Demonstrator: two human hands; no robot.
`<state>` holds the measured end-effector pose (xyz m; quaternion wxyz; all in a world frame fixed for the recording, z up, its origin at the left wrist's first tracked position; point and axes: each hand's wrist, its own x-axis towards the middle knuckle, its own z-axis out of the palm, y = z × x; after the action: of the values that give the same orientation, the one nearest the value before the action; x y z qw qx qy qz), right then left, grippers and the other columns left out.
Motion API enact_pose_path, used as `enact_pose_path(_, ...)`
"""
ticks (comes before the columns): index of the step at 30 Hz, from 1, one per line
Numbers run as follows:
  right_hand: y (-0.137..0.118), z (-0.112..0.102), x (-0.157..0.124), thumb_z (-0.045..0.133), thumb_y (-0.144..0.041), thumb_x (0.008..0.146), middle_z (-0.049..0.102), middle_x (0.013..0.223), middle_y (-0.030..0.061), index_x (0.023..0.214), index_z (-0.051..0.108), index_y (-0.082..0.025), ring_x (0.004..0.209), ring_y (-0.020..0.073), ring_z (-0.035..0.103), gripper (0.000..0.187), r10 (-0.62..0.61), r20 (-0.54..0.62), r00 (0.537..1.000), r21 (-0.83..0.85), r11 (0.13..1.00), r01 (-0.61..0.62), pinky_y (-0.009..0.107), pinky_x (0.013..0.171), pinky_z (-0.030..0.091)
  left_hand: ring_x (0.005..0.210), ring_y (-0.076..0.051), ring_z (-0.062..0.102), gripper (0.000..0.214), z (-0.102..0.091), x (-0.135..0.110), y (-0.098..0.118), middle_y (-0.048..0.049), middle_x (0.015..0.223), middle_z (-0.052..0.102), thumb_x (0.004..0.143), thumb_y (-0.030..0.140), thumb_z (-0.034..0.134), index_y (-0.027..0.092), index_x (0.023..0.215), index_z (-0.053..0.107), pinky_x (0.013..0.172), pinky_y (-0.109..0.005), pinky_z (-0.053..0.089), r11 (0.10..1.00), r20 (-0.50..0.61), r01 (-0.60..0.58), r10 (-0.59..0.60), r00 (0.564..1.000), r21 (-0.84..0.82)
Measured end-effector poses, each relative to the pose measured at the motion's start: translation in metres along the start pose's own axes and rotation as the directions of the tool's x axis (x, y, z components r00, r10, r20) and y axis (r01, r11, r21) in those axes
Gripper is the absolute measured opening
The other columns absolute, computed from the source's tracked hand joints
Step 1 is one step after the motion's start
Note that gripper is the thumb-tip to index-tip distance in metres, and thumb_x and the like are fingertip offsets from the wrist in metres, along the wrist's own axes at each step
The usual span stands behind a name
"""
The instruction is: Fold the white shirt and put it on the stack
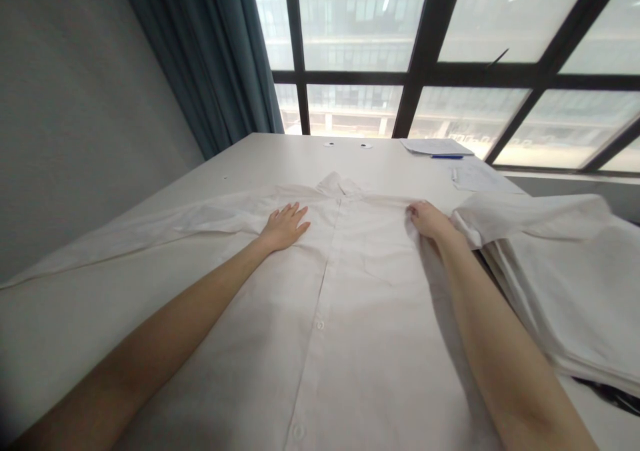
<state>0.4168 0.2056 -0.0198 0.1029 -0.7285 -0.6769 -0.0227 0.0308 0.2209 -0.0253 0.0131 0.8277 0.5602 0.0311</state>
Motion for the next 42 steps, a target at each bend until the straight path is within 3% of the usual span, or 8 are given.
enact_pose_path(5, 0.006, 0.001, -0.010, 0.040, -0.013, 0.097, 0.055, 0.141, 0.0120, 0.126, 0.062, -0.015, 0.132, 0.0200, 0.048, 0.037, -0.053, 0.022, 0.998, -0.010, 0.999, 0.054, 0.033, 0.110, 0.037, 0.148, -0.024, 0.022, 0.059, -0.005, 0.001, -0.014, -0.0071, 0.160, 0.023, 0.099, 0.052, 0.030, 0.023, 0.151, 0.032, 0.118, -0.046, 0.020, 0.999, 0.031, -0.029, 0.030, 0.999, -0.024)
enact_pose_path(9, -0.003, -0.008, -0.017, 0.041, -0.012, 0.096, 0.055, 0.140, 0.0134, 0.126, 0.062, -0.016, 0.129, 0.0264, 0.049, 0.037, -0.025, -0.004, 1.000, -0.058, 0.998, 0.024, 0.046, 0.108, 0.038, 0.148, -0.021, 0.022, 0.057, -0.005, 0.001, -0.022, -0.0062, 0.160, 0.024, 0.100, 0.052, 0.029, 0.024, 0.151, 0.033, 0.118, -0.043, 0.020, 0.999, 0.014, -0.030, 0.031, 0.999, -0.033)
enact_pose_path(13, -0.049, -0.009, -0.019, 0.058, -0.036, 0.094, 0.059, 0.129, 0.0106, 0.122, 0.060, -0.017, 0.114, 0.0249, 0.058, 0.034, -0.053, 0.011, 0.999, -0.071, 0.996, 0.054, 0.051, 0.097, 0.046, 0.147, -0.022, 0.023, 0.056, -0.003, 0.001, -0.021, -0.0064, 0.160, 0.025, 0.100, 0.050, 0.030, 0.025, 0.150, 0.035, 0.117, -0.043, 0.021, 0.999, -0.014, -0.032, 0.032, 0.999, -0.039)
enact_pose_path(17, -0.117, 0.009, -0.033, 0.043, -0.029, 0.100, 0.059, 0.134, 0.0078, 0.122, 0.062, -0.024, 0.118, 0.0215, 0.057, 0.030, -0.262, 0.045, 0.964, 0.025, 0.965, 0.261, 0.036, 0.100, 0.044, 0.145, -0.021, 0.029, 0.051, -0.002, 0.001, -0.020, -0.0053, 0.157, 0.033, 0.100, 0.044, 0.033, 0.024, 0.146, 0.041, 0.117, -0.041, 0.025, 0.998, -0.063, -0.027, 0.024, 0.998, -0.049)
enact_pose_path(20, -0.144, 0.020, -0.044, 0.030, -0.027, 0.101, 0.051, 0.144, 0.0117, 0.135, 0.054, -0.021, 0.133, 0.0247, 0.045, 0.041, -0.321, 0.008, 0.947, 0.057, 0.946, 0.320, 0.042, 0.107, 0.037, 0.141, -0.019, 0.038, 0.047, -0.005, 0.001, -0.021, -0.0041, 0.153, 0.041, 0.099, 0.039, 0.035, 0.023, 0.142, 0.048, 0.115, -0.035, 0.029, 0.998, -0.108, -0.015, 0.009, 0.994, -0.054)
enact_pose_path(25, -0.127, 0.020, -0.043, 0.032, -0.035, 0.100, 0.047, 0.149, 0.0076, 0.139, 0.050, -0.023, 0.138, 0.0245, 0.040, 0.044, -0.319, 0.016, 0.948, 0.086, 0.945, 0.316, 0.047, 0.110, 0.033, 0.134, -0.021, 0.047, 0.045, -0.010, 0.005, -0.035, -0.0060, 0.146, 0.050, 0.097, 0.036, 0.038, 0.020, 0.137, 0.054, 0.111, -0.033, 0.035, 0.998, -0.114, 0.042, -0.046, 0.992, -0.041)
enact_pose_path(34, -0.116, 0.024, -0.036, 0.030, -0.037, 0.100, 0.042, 0.152, 0.0080, 0.143, 0.046, -0.023, 0.140, 0.0278, 0.036, 0.048, -0.278, 0.027, 0.960, 0.093, 0.957, 0.274, 0.051, 0.112, 0.029, 0.147, -0.022, 0.023, 0.062, -0.004, 0.015, -0.055, -0.0106, 0.159, 0.024, 0.099, 0.047, 0.028, 0.014, 0.151, 0.030, 0.117, -0.038, 0.023, 1.000, 0.034, -0.002, 0.001, 0.999, 0.011)
enact_pose_path(42, -0.112, 0.023, -0.035, 0.031, -0.040, 0.100, 0.041, 0.153, 0.0043, 0.142, 0.047, -0.028, 0.140, 0.0262, 0.036, 0.047, -0.250, 0.022, 0.968, 0.078, 0.966, 0.248, 0.050, 0.112, 0.030, 0.148, -0.019, 0.022, 0.057, -0.008, 0.019, -0.073, -0.0034, 0.160, 0.026, 0.101, 0.044, 0.023, 0.021, 0.152, 0.030, 0.118, -0.036, 0.021, 0.998, 0.005, -0.053, 0.053, 0.999, 0.036)
